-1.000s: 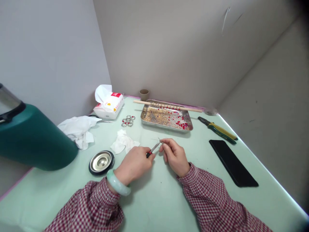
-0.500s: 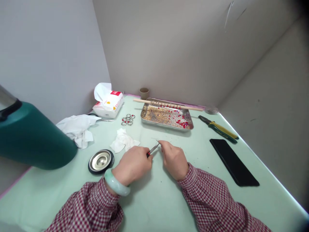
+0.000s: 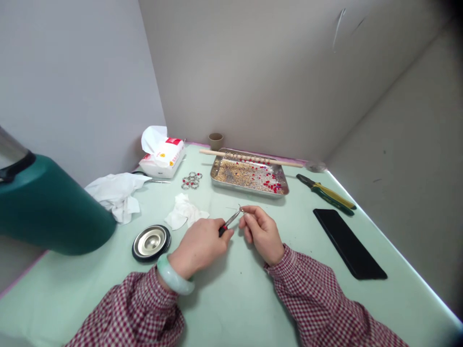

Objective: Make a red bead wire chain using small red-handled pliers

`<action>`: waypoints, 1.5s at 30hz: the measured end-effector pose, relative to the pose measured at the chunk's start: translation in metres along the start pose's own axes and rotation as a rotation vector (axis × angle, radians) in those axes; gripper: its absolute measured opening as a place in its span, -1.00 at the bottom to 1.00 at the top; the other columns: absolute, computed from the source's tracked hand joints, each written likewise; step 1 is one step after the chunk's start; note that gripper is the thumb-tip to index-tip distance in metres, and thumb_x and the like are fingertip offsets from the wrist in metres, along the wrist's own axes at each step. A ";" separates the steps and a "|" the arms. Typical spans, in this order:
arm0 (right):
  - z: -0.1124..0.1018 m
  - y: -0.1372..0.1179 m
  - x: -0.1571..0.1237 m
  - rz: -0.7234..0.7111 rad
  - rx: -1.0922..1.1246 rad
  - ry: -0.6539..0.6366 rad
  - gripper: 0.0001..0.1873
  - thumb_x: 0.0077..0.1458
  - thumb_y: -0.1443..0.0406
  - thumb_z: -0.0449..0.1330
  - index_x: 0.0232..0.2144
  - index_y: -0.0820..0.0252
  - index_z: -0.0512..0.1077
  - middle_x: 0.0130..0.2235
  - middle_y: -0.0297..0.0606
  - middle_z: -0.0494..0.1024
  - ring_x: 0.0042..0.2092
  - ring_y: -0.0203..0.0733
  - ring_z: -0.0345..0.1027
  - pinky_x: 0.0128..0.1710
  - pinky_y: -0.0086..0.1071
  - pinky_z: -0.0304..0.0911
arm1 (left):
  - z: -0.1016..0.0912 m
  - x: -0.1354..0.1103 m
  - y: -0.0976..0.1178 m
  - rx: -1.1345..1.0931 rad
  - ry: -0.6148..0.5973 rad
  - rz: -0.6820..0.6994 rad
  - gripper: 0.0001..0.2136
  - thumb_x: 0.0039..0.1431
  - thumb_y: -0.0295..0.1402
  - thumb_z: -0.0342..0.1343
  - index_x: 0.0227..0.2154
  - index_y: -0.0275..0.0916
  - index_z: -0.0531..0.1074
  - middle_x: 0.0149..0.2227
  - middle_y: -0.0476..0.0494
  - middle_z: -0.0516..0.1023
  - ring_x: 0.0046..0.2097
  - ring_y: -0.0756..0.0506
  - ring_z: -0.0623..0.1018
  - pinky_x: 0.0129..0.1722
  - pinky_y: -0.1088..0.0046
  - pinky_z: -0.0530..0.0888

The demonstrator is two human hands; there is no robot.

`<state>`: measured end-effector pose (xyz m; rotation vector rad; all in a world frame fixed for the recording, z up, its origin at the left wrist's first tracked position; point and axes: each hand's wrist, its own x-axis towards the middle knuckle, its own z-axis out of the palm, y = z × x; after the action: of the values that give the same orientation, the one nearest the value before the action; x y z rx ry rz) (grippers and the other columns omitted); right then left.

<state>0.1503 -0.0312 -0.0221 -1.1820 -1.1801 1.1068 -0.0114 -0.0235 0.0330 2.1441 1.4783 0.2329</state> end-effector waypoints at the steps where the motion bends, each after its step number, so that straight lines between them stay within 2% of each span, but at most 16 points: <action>1: 0.000 0.000 0.000 -0.003 0.001 -0.001 -0.74 0.14 0.18 0.08 -0.18 0.23 0.30 -0.48 -0.42 0.42 -0.69 -0.47 0.08 -0.71 -0.52 0.00 | 0.000 0.000 0.000 -0.006 -0.002 0.008 -0.70 0.20 -0.18 -0.09 -0.46 -0.26 0.43 -0.48 -0.18 0.52 -0.46 -0.08 0.42 -0.47 0.42 0.17; 11: 0.001 0.003 -0.001 -0.048 -0.033 -0.001 -0.74 0.18 0.17 0.06 -0.15 0.21 0.30 -0.47 -0.42 0.41 -0.68 -0.46 0.10 -0.70 -0.51 0.04 | 0.002 0.001 -0.002 -0.019 -0.022 0.018 -0.71 0.19 -0.17 -0.07 -0.46 -0.25 0.42 -0.46 -0.17 0.53 -0.44 -0.09 0.43 -0.45 0.42 0.18; 28: -0.001 0.001 -0.002 -0.038 0.026 -0.005 -0.75 0.18 0.19 0.05 -0.16 0.23 0.29 -0.48 -0.42 0.41 -0.70 -0.49 0.09 -0.72 -0.53 0.01 | 0.003 0.000 -0.003 -0.052 -0.025 0.085 -0.67 0.23 -0.13 -0.11 -0.46 -0.26 0.38 -0.49 -0.12 0.47 -0.46 -0.06 0.38 -0.46 0.44 0.15; 35: 0.000 0.006 -0.003 -0.122 -0.054 0.022 -0.75 0.20 0.21 0.05 -0.13 0.22 0.31 -0.47 -0.40 0.42 -0.66 -0.47 0.11 -0.68 -0.51 0.05 | 0.004 0.000 -0.002 -0.037 -0.021 0.075 -0.66 0.23 -0.11 -0.11 -0.46 -0.25 0.38 -0.51 -0.10 0.45 -0.48 -0.05 0.36 -0.47 0.44 0.13; 45: 0.001 0.004 -0.003 -0.123 -0.045 0.018 -0.76 0.21 0.21 0.04 -0.12 0.22 0.30 -0.46 -0.40 0.41 -0.67 -0.47 0.12 -0.68 -0.51 0.06 | 0.008 0.002 -0.005 -0.063 0.008 0.089 -0.72 0.23 -0.18 -0.06 -0.44 -0.25 0.41 -0.49 -0.10 0.49 -0.48 -0.03 0.36 -0.47 0.45 0.15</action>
<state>0.1494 -0.0343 -0.0264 -1.1361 -1.2519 0.9800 -0.0117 -0.0228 0.0231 2.1631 1.3630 0.3159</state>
